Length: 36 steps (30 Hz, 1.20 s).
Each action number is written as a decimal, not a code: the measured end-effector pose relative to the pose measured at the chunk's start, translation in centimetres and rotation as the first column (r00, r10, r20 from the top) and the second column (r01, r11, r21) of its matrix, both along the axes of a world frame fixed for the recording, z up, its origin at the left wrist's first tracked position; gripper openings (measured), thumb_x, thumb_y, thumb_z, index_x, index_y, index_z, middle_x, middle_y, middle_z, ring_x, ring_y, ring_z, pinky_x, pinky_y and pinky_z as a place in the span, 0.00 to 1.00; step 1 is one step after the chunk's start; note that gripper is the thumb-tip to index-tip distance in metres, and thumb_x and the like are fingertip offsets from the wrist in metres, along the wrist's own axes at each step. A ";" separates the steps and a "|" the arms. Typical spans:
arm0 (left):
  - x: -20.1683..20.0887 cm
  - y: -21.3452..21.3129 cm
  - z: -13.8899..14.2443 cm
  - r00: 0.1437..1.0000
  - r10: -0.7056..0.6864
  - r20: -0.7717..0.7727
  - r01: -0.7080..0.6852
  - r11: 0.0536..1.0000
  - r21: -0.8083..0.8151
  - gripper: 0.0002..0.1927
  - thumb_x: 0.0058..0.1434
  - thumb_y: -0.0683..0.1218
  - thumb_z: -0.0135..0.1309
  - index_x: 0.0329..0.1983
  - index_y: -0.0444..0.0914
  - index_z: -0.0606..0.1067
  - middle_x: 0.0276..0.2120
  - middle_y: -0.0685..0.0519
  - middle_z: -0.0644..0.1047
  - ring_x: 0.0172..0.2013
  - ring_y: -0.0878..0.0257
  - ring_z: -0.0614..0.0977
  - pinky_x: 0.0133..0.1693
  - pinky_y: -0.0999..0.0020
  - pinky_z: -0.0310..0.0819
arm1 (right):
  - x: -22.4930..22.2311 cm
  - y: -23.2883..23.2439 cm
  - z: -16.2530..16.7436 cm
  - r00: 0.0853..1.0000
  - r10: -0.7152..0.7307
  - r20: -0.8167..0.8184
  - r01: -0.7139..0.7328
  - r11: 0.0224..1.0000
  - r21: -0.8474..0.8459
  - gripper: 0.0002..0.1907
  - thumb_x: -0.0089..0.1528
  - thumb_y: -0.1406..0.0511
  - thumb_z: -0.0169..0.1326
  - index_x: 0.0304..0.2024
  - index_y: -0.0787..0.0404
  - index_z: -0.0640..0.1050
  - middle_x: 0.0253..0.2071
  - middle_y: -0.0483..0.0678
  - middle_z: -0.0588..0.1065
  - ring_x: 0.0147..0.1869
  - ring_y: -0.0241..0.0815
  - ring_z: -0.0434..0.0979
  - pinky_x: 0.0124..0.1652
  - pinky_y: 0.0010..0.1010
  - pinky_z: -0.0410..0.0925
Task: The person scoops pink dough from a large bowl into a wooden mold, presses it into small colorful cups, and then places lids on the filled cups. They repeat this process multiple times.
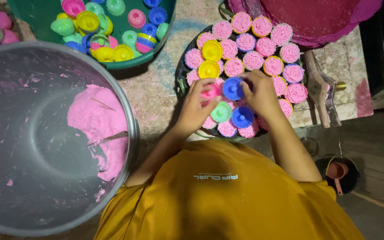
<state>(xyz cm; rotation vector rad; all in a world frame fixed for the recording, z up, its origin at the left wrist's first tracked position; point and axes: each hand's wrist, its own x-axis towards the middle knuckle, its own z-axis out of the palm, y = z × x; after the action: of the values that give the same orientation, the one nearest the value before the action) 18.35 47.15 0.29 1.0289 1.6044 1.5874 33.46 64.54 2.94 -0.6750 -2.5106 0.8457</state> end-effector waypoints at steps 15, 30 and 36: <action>-4.7 -19.3 7.4 0.583 -0.252 0.773 -0.210 0.871 0.443 0.26 0.69 0.53 0.55 0.62 0.33 0.67 0.54 0.47 0.74 0.51 0.59 0.77 0.49 0.66 0.71 | -26.2 -0.2 3.2 0.841 0.541 -0.019 -0.541 0.841 -0.010 0.18 0.62 0.64 0.63 0.55 0.58 0.80 0.43 0.55 0.74 0.43 0.49 0.80 0.43 0.38 0.73; -31.2 -13.2 8.5 0.927 0.032 -0.373 -0.110 0.976 -0.188 0.19 0.68 0.49 0.54 0.58 0.38 0.73 0.49 0.49 0.79 0.44 0.60 0.81 0.45 0.62 0.80 | -43.7 -6.3 -3.7 0.332 0.454 0.827 -0.685 0.719 -0.119 0.32 0.53 0.56 0.69 0.55 0.60 0.74 0.45 0.58 0.78 0.49 0.58 0.79 0.46 0.46 0.72; -34.6 -2.3 3.9 0.940 0.219 -0.261 -0.254 0.961 -0.109 0.27 0.66 0.55 0.57 0.64 0.43 0.65 0.58 0.44 0.68 0.55 0.55 0.76 0.50 0.56 0.78 | -40.0 -3.1 2.4 0.739 0.644 0.197 -0.655 0.755 -0.010 0.31 0.55 0.63 0.65 0.58 0.61 0.69 0.44 0.57 0.77 0.46 0.55 0.81 0.43 0.42 0.74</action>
<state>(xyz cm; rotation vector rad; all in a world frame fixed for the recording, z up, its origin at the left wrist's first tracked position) -16.25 44.89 4.22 1.0185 2.0473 1.5156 -6.53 61.40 5.35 0.2052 -2.9760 0.9497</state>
